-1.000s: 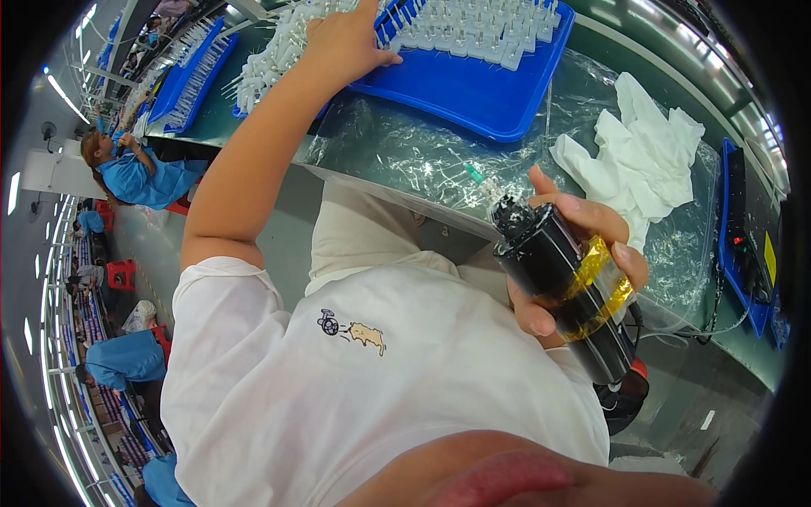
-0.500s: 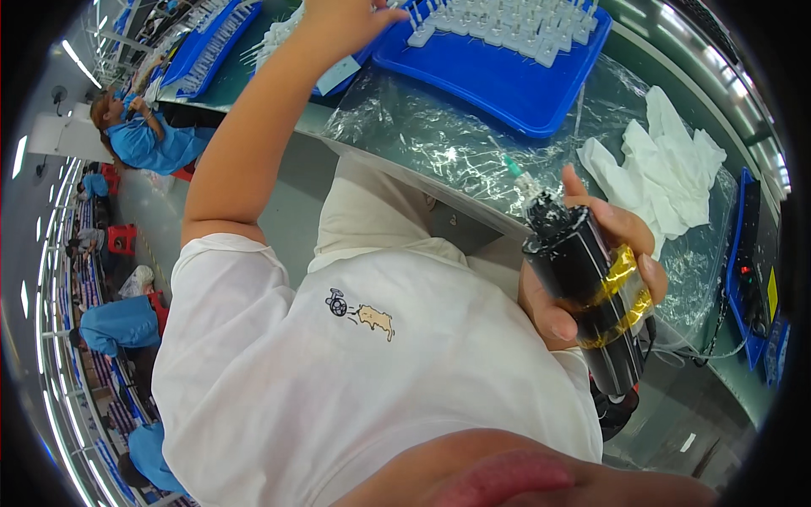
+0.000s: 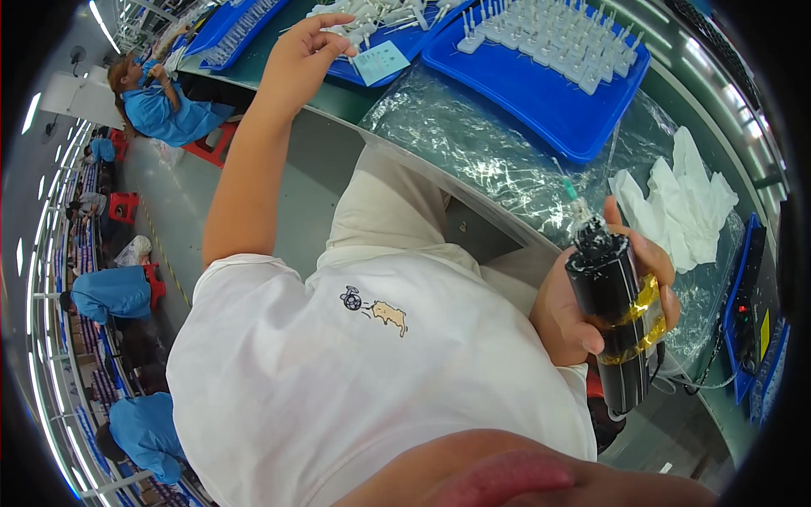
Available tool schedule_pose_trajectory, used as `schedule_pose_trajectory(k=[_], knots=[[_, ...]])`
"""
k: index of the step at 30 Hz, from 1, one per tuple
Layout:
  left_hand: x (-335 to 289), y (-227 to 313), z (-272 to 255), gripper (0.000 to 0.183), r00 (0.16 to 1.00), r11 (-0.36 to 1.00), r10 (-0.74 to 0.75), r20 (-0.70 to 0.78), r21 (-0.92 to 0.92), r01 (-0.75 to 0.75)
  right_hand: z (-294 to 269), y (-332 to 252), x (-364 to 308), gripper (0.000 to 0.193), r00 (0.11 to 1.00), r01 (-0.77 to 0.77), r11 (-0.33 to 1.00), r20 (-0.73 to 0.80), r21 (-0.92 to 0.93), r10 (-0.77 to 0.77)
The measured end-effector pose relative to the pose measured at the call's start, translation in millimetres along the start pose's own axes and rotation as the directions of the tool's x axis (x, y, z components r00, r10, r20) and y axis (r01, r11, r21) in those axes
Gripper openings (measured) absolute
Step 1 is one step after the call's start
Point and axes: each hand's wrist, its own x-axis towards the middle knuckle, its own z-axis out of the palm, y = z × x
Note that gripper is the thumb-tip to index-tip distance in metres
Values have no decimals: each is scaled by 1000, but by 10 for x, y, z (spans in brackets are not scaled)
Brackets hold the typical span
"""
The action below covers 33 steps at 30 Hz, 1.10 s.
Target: Applying a substance from a manual dispenser into specific points on plastic components on an assembly line.
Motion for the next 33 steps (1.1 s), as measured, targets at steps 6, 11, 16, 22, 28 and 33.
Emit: schedule_pose_trajectory(k=[6,11,16,22,28,33], knots=[[-133,-35,-21,32,999,979,-43,-15,-201,39,104,-6,-12,75,995,-21,996,-102,-87,12],[-220,-43,-2,24,993,997,-21,-112,69,29,18,-12,-56,69,990,-127,987,-53,97,132],[-337,129,137,23,900,724,435,26,585,-366,34,-77,28,59,992,-123,992,-38,35,124],[-418,-36,276,20,775,528,631,15,724,-444,-29,-61,-36,70,990,-132,991,48,13,131],[-612,313,430,29,695,525,716,63,608,-596,17,-46,-12,75,997,-61,996,33,-71,64],[-641,375,531,26,690,538,718,95,553,-636,17,-36,-17,76,997,-54,995,57,-79,58]])
